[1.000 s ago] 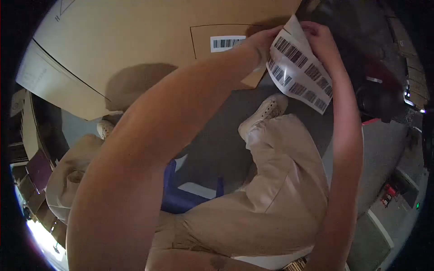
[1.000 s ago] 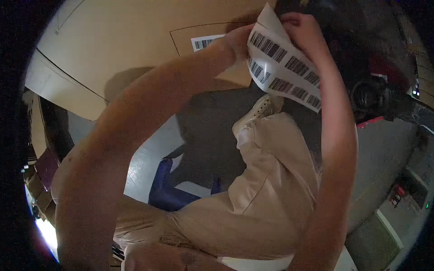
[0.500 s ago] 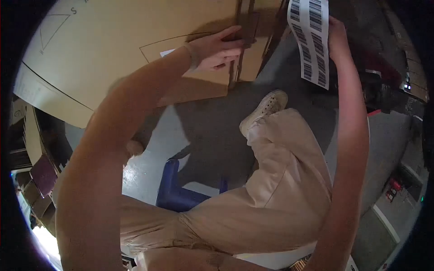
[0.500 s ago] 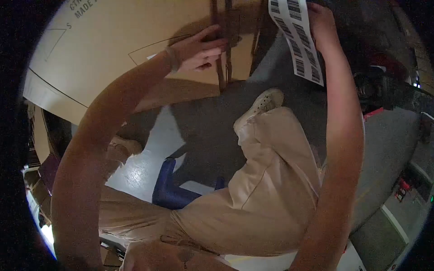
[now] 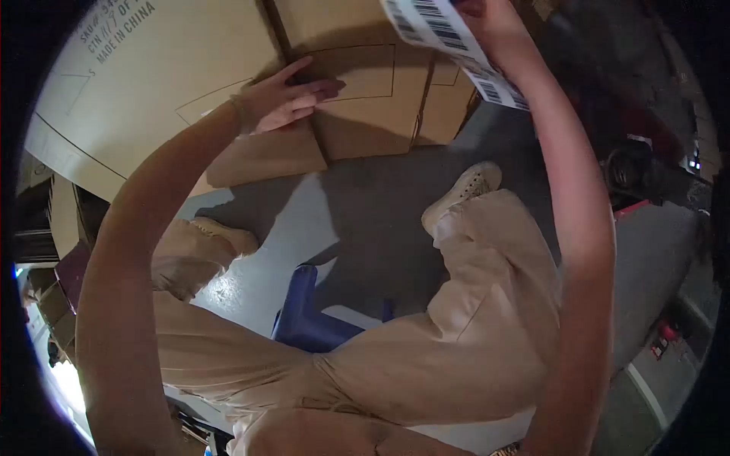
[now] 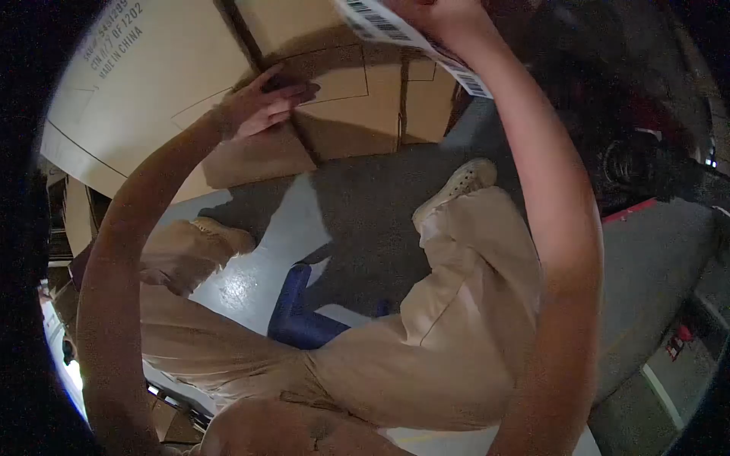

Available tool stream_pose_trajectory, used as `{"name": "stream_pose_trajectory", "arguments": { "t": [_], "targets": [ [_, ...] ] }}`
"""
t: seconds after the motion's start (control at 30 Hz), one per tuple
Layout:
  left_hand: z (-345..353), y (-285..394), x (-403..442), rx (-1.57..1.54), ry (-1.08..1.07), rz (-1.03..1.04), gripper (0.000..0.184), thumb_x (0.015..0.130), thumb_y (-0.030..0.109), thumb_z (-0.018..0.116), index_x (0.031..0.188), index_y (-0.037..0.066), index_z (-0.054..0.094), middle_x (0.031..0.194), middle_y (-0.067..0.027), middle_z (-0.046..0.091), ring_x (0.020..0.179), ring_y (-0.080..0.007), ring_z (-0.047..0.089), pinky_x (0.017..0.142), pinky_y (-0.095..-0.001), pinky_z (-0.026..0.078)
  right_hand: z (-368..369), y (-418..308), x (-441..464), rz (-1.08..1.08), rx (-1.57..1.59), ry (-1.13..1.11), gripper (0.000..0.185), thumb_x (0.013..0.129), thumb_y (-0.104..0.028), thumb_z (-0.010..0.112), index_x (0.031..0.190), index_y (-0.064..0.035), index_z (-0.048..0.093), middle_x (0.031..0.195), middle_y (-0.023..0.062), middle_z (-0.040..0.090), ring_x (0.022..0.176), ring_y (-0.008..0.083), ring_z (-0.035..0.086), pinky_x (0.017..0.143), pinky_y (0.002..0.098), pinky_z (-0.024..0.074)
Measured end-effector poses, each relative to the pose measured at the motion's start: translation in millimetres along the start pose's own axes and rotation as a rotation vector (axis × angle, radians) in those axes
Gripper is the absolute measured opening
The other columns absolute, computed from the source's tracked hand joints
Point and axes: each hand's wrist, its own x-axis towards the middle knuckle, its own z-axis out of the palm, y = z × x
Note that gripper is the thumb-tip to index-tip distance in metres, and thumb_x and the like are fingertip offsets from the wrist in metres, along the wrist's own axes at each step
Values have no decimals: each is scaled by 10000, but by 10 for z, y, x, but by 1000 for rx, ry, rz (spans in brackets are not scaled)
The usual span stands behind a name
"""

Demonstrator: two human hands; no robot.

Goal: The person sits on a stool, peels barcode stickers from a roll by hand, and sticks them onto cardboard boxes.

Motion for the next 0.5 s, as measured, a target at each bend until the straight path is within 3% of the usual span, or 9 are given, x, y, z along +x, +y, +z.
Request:
{"name": "stream_pose_trajectory", "arguments": {
  "t": [0.03,0.1,0.23,0.4,0.5],
  "targets": [
    [36,69,-49,-2,-6,-3,310,750,269,538,1018,116,571,1242,-4,424,1277,-176,277,1096,-521,115,75,-23,89,-14,-45,-18,267,863,-157,491,1069,-6,570,900,68,621,800,126,569,709,276,457],
    [65,269,-146,55,-302,-71,340,769,236,513,1095,141,529,1257,16,423,1254,-174,306,1101,-510,89,173,-64,222,-21,-114,-46,264,860,-151,499,1068,-4,569,902,67,622,800,125,569,711,273,455],
    [74,452,-239,70,-354,-213,346,772,208,517,1114,162,514,1230,21,456,1230,-176,333,1104,-506,61,199,-67,360,-27,-158,-99,259,853,-139,514,1065,0,568,906,65,623,802,123,567,716,268,451],
    [102,473,-719,68,-345,-163,351,775,227,517,1123,183,512,1177,25,502,1257,-182,304,1106,-510,67,186,-192,348,-41,-122,-112,254,845,-124,532,1062,5,567,911,62,625,804,121,565,723,262,446],
    [106,498,-860,161,-342,-185,385,778,242,520,1159,197,496,1228,32,467,1273,-190,282,1105,-513,80,122,-267,305,-31,-87,-85,252,840,-114,543,1059,8,566,914,60,626,806,119,564,727,258,443]
  ]
}}
